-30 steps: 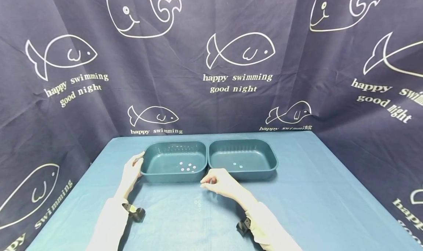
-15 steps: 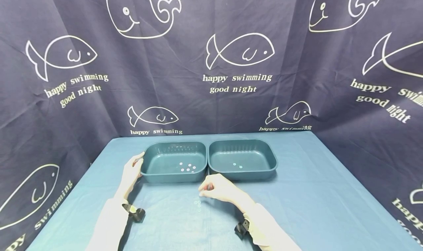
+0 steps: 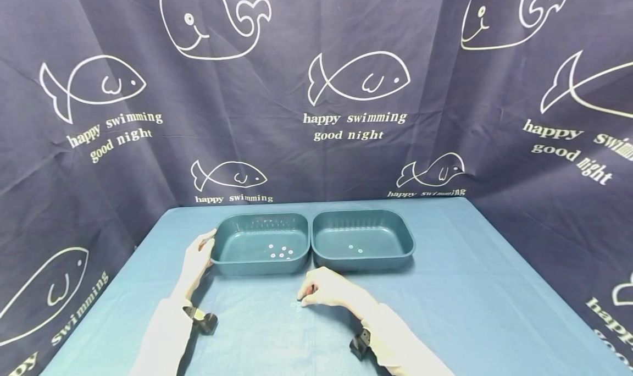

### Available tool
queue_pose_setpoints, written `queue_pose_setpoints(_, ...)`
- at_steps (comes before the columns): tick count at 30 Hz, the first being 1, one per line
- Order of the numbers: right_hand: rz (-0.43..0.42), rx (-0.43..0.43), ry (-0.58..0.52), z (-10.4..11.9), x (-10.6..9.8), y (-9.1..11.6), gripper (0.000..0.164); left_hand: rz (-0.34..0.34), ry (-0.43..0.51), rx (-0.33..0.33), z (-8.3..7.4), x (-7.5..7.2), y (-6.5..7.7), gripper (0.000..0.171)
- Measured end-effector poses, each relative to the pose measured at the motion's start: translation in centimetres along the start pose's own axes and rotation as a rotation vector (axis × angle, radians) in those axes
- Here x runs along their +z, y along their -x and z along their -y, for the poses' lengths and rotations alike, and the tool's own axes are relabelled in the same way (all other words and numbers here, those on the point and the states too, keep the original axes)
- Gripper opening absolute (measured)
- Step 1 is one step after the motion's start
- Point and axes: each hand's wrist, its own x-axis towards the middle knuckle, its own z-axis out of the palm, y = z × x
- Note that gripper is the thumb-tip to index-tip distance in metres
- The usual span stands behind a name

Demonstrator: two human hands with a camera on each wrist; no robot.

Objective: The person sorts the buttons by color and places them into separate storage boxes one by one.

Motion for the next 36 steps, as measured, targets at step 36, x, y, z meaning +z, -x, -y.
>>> queue_pose_setpoints(36,0.008,0.068,-0.118,0.30,0.40,-0.26,0.013,0.007,-0.005,-0.011,0.04,-0.06,-0.05,0.039)
